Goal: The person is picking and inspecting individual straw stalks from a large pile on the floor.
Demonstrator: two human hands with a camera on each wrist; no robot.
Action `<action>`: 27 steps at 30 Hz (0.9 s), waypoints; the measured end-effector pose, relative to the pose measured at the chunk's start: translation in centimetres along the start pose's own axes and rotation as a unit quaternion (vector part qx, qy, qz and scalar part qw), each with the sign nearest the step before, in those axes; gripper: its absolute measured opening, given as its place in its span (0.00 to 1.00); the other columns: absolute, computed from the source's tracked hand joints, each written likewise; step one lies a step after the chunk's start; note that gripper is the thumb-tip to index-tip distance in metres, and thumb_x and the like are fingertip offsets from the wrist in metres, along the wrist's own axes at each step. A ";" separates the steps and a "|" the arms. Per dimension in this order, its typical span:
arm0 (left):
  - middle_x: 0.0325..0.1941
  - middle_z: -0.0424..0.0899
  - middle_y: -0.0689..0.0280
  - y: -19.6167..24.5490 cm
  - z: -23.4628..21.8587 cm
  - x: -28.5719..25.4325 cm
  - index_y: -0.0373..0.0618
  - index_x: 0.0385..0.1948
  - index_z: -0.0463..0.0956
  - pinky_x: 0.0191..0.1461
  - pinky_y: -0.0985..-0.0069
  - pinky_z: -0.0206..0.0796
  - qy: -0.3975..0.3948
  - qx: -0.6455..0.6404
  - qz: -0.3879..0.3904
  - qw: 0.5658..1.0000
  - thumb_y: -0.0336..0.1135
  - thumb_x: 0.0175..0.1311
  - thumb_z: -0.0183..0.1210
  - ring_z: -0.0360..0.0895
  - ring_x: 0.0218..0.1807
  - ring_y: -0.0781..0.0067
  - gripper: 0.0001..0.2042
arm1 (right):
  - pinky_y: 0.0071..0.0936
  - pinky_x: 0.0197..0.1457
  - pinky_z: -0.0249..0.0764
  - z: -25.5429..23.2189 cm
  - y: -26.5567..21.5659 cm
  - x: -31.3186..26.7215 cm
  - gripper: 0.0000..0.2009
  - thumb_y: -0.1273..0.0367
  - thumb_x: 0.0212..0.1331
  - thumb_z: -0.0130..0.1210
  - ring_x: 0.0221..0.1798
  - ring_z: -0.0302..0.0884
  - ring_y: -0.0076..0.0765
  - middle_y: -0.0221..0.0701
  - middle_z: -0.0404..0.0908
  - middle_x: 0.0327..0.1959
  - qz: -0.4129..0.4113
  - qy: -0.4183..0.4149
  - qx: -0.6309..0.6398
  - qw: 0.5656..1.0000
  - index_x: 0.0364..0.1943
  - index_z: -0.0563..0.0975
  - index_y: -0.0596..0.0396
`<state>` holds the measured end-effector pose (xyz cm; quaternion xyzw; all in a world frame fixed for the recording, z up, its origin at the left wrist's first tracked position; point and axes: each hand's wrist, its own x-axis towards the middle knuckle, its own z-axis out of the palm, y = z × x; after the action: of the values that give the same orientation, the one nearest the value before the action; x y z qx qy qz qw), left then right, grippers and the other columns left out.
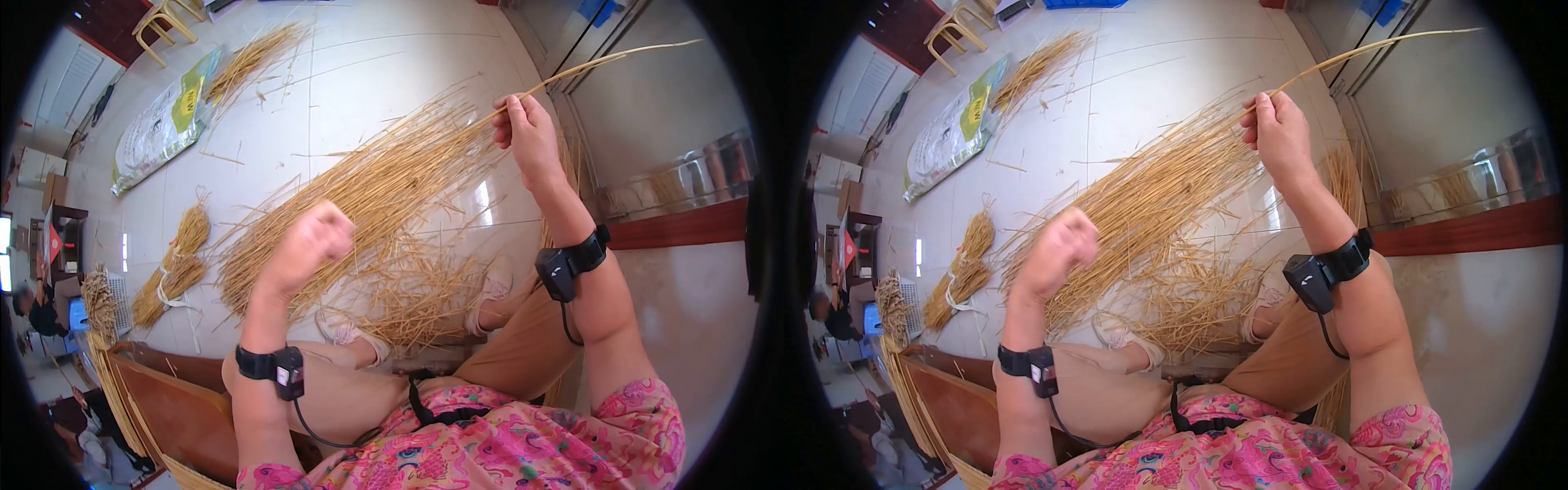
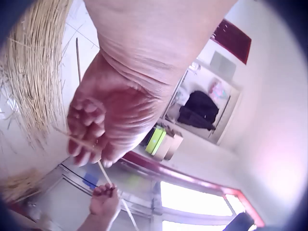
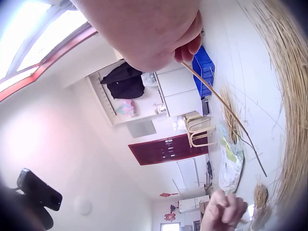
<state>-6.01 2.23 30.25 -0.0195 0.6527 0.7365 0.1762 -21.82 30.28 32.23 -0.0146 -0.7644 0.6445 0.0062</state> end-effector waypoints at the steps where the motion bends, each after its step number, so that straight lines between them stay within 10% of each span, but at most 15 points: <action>1: 0.23 0.69 0.70 -0.6 1.3 0.2 0.41 0.34 0.70 0.30 0.82 0.61 -0.030 0.122 0.069 0.990 0.35 0.64 0.52 0.64 0.23 0.81 0.07 | 0.18 0.23 0.65 0.1 0.1 -0.1 0.12 0.66 0.68 0.40 0.21 0.68 0.18 0.27 0.74 0.23 0.000 -0.007 0.003 1.000 0.33 0.73 0.58; 4: 0.30 0.75 0.66 -1.8 3.6 0.8 0.41 0.38 0.73 0.36 0.78 0.65 -0.017 0.363 0.158 0.918 0.35 0.60 0.57 0.70 0.29 0.76 0.09 | 0.17 0.23 0.65 0.7 0.3 -0.4 0.12 0.66 0.67 0.40 0.20 0.68 0.18 0.27 0.74 0.23 -0.001 -0.029 0.008 1.000 0.33 0.73 0.58; 7: 0.38 0.78 0.62 -1.1 2.5 2.0 0.44 0.45 0.75 0.44 0.74 0.68 0.189 0.431 0.059 0.880 0.34 0.56 0.59 0.75 0.40 0.69 0.15 | 0.18 0.24 0.65 0.9 0.3 -0.6 0.12 0.66 0.68 0.40 0.21 0.68 0.19 0.27 0.73 0.23 0.005 -0.041 0.013 0.999 0.33 0.73 0.57; 9: 0.37 0.79 0.61 -3.3 0.6 3.1 0.42 0.47 0.75 0.44 0.74 0.68 0.265 0.499 0.153 0.810 0.35 0.57 0.60 0.76 0.39 0.69 0.16 | 0.18 0.25 0.64 0.8 0.2 -0.7 0.12 0.65 0.68 0.39 0.22 0.67 0.19 0.25 0.72 0.23 0.012 -0.049 0.025 0.998 0.34 0.72 0.56; 16: 0.27 0.81 0.65 -2.8 0.2 2.0 0.38 0.46 0.77 0.38 0.80 0.68 0.128 0.241 -0.037 0.961 0.36 0.61 0.57 0.75 0.30 0.80 0.15 | 0.18 0.23 0.63 -0.2 -0.3 0.2 0.11 0.66 0.67 0.42 0.21 0.66 0.19 0.26 0.70 0.21 0.026 -0.046 0.100 0.994 0.32 0.72 0.58; 27: 0.25 0.80 0.70 -3.5 4.0 2.8 0.37 0.47 0.76 0.34 0.85 0.65 0.128 0.124 -0.012 0.984 0.34 0.64 0.54 0.72 0.27 0.86 0.14 | 0.20 0.29 0.71 4.3 1.0 -4.8 0.10 0.67 0.65 0.47 0.25 0.72 0.21 0.30 0.76 0.25 0.096 -0.282 0.015 0.955 0.34 0.71 0.60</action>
<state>-6.83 7.07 26.76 -0.0991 0.7561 0.6389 0.1015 -17.13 26.03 30.52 0.0941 -0.7204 0.6313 -0.2713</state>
